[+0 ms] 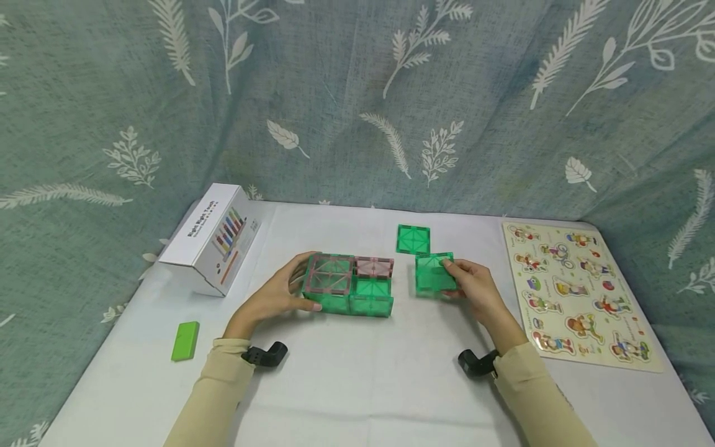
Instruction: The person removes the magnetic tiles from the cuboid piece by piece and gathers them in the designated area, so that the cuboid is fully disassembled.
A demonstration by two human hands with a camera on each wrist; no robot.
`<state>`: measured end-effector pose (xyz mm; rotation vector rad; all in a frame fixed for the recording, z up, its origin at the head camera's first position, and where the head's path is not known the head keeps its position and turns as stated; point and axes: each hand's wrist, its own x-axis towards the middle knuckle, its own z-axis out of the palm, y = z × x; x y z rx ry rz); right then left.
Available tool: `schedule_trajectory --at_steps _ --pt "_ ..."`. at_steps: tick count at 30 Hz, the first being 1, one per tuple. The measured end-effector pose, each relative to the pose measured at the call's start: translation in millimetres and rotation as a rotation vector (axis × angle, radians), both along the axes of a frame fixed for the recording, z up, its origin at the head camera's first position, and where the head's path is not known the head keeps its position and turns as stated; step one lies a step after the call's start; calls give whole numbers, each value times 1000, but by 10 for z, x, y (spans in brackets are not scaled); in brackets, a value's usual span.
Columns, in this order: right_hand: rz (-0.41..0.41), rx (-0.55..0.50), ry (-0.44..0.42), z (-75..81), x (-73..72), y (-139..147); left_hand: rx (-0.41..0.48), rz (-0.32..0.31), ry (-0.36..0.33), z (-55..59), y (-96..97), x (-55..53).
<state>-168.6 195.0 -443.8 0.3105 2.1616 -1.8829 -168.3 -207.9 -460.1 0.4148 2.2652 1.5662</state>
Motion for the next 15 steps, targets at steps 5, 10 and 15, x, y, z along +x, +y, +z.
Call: schedule_trajectory --at_steps 5,10,15 --pt "-35 -38 -18 36 -114 133 2 -10 9 -12 -3 -8" --pt "-149 -52 -20 46 -245 243 5 -9 7 -23 -3 -4" --pt "-226 -53 -39 34 -363 353 5 -8 4 -17 4 4"
